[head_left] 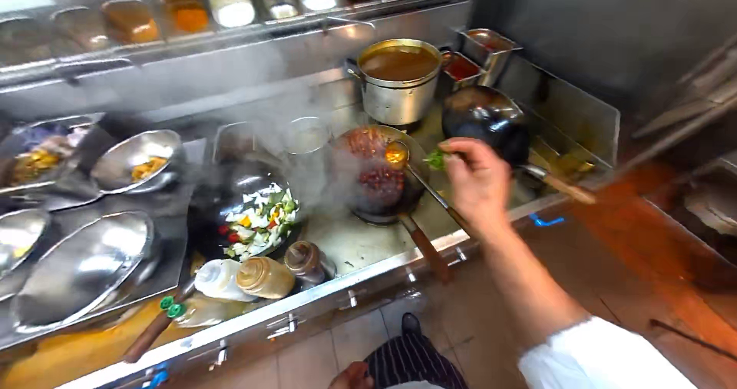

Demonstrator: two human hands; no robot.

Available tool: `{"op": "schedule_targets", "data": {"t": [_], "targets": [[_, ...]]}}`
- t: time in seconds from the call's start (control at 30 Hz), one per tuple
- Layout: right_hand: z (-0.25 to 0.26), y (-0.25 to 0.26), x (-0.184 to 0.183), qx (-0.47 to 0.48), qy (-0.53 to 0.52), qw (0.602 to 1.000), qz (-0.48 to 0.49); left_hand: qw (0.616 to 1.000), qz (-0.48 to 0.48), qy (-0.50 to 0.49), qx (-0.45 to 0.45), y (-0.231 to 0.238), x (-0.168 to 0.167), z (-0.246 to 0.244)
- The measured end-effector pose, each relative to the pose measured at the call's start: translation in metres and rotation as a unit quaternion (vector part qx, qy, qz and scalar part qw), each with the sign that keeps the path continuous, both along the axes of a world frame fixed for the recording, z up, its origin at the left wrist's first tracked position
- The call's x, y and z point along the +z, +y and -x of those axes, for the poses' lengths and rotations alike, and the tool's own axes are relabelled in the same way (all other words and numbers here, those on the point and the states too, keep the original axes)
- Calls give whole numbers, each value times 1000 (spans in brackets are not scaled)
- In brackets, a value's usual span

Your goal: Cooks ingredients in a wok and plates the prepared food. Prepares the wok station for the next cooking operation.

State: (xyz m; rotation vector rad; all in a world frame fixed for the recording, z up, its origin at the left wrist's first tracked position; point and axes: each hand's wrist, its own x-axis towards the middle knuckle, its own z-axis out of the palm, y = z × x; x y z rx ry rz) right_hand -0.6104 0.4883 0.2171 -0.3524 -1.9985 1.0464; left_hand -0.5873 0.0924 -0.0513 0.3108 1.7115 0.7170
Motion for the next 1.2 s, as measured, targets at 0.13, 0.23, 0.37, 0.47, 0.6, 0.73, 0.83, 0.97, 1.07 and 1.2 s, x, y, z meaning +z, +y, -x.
{"op": "schedule_targets", "data": {"t": [0.13, 0.23, 0.37, 0.47, 0.6, 0.73, 0.83, 0.97, 1.07, 1.2], "targets": [[93, 56, -84, 42, -206, 976, 61, 991, -79, -51, 100, 77, 20, 6], [77, 94, -110, 18, -253, 964, 79, 956, -157, -183, 170, 148, 46, 12], [5, 122, -174, 62, -458, 831, 311, 874, -249, -336, 248, 230, 66, 21], [-6, 111, -169, 138, -396, 771, 479, 831, -277, -376, 301, 262, 73, 31], [39, 88, -130, 103, -571, 808, 102, 814, -213, -341, 418, 262, 89, 33], [9, 31, -120, 106, -686, 717, -69, 792, -228, -318, 468, 255, 92, 52], [-42, 22, -79, 140, -698, 699, -66, 802, -200, -304, 474, 240, 121, 50], [-113, 37, -4, 198, -664, 721, -17, 802, -172, -338, 460, 190, 195, 35], [-132, 44, 19, 227, -675, 694, 104, 819, -161, -325, 444, 192, 195, 51], [-94, 19, -40, 157, -675, 715, 90, 843, -180, -313, 400, 190, 147, 76]]}}
